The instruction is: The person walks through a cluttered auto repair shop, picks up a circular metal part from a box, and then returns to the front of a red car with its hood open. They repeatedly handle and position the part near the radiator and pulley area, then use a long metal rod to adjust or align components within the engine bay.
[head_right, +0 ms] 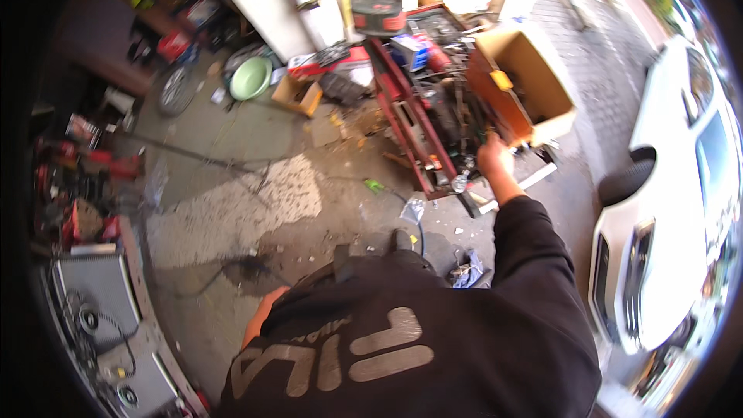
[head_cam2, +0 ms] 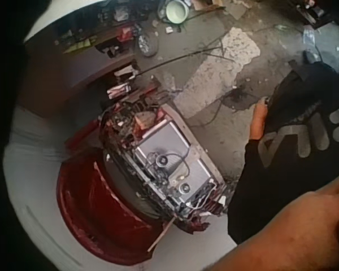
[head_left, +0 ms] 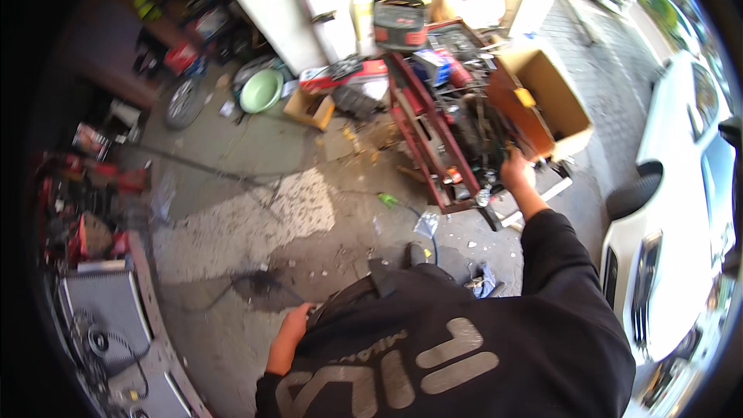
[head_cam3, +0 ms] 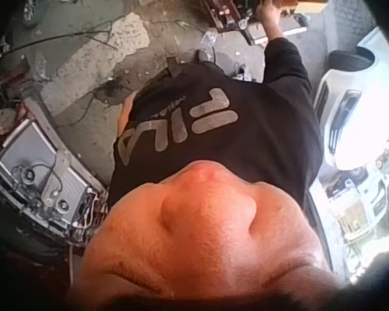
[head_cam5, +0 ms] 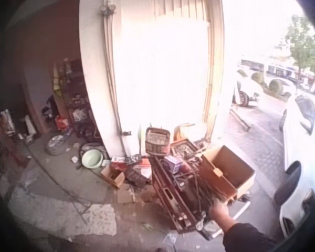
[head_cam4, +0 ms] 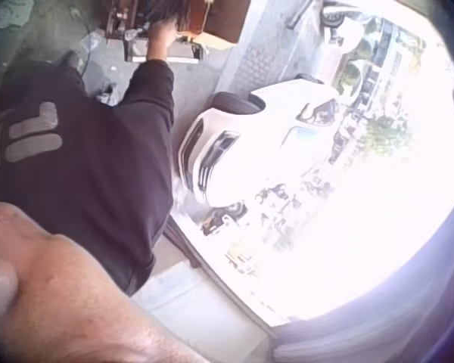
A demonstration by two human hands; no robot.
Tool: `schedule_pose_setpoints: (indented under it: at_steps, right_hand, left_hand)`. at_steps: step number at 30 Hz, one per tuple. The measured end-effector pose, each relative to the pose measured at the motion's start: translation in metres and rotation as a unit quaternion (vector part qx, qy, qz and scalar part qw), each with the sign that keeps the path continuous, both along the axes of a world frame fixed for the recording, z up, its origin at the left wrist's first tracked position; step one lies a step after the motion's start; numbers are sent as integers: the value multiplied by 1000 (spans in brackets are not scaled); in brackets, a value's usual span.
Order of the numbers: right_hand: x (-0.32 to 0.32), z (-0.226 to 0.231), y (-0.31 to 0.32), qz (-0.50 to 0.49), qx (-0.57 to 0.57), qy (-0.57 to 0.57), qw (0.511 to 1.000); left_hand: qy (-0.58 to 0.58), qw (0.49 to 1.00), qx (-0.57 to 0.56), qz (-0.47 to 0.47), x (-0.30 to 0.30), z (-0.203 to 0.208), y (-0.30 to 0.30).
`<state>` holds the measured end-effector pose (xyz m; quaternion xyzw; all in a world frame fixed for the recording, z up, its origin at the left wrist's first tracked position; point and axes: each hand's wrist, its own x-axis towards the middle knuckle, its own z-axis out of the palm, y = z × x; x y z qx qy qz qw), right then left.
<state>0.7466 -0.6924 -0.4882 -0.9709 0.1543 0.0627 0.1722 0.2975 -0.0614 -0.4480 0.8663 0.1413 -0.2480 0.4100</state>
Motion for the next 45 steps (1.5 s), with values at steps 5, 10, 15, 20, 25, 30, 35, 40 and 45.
schedule_pose_setpoints:
  at_steps: [5, 10, 15, 20, 25, 30, 35, 40, 45]
  right_hand:
    - [-13, -29, -8, 148, -51, -75, 985]
    - [-19, -15, 1, 182, -103, -113, 971]
    - [-6, 33, 50, 243, -73, -121, 960]
    - [20, 43, 116, 297, -11, -94, 950]
    - [51, 16, 171, 240, -63, 50, 967]
    - [88, 7, 212, 91, -159, 151, 971]
    - [141, 0, 234, -9, -238, 328, 914]
    - [155, -11, 243, -33, -284, 383, 879]
    - [155, -22, 248, -33, -327, 387, 861]
  left_hand:
    - [85, 990, 109, 21, -20, -50, 14]
    - [200, 972, 99, 69, -54, -100, 31]
    - [228, 968, 102, 13, -34, -133, 41]
    - [197, 973, 103, -66, 100, -165, 73]
    - [172, 982, 54, -46, 297, -192, 132]
    - [138, 990, -7, 7, 457, -173, 194]
    - [183, 981, -45, 41, 538, -175, 254]
    - [253, 967, 3, 3, 531, -204, 299]
    - [337, 940, 9, -41, 508, -215, 320]
